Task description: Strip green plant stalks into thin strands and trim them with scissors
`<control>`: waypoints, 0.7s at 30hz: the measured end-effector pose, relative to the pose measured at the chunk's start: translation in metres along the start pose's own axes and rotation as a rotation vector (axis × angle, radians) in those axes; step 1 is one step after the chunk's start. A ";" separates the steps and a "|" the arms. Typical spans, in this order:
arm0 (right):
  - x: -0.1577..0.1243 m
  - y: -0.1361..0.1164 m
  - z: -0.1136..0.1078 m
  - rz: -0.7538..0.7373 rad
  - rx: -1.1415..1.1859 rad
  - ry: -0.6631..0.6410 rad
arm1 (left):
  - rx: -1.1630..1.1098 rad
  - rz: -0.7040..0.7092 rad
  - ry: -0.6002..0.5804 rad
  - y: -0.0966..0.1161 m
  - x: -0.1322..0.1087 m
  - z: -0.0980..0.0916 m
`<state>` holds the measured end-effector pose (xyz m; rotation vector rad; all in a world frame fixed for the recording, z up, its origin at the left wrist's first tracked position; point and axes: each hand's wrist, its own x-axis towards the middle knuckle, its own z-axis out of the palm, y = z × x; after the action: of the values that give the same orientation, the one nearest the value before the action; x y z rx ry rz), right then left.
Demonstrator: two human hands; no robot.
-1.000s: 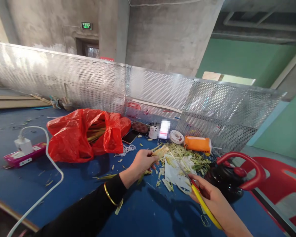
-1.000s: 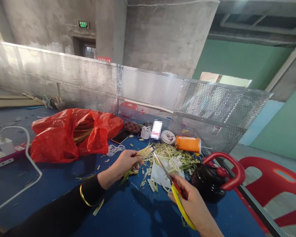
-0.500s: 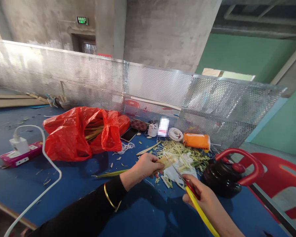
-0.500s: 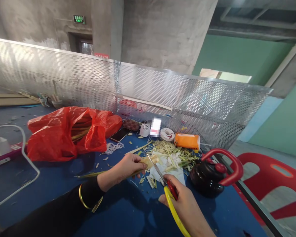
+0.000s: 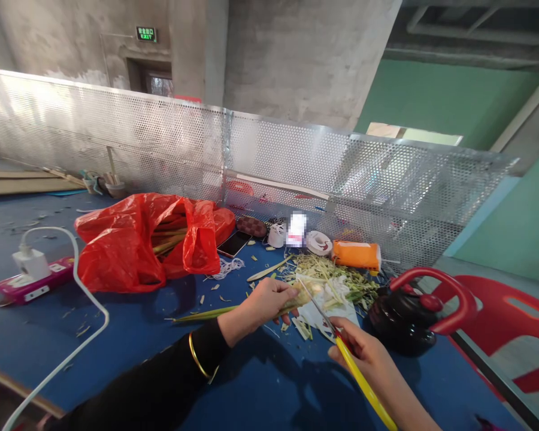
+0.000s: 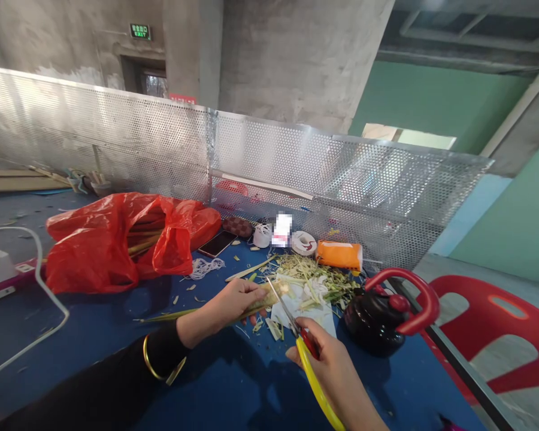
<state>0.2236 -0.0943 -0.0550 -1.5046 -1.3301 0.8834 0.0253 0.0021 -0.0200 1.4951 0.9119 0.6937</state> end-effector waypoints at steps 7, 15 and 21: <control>-0.001 -0.003 0.001 -0.073 -0.056 -0.033 | -0.002 0.008 0.001 0.003 -0.001 -0.002; 0.000 -0.001 -0.005 -0.228 -0.183 -0.147 | 0.062 0.036 -0.041 -0.001 -0.002 -0.002; 0.002 0.008 -0.001 -0.215 -0.187 -0.130 | 0.169 0.037 -0.010 -0.002 -0.001 -0.003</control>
<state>0.2270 -0.0925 -0.0621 -1.4292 -1.6745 0.7447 0.0220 0.0026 -0.0216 1.6665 0.9562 0.6482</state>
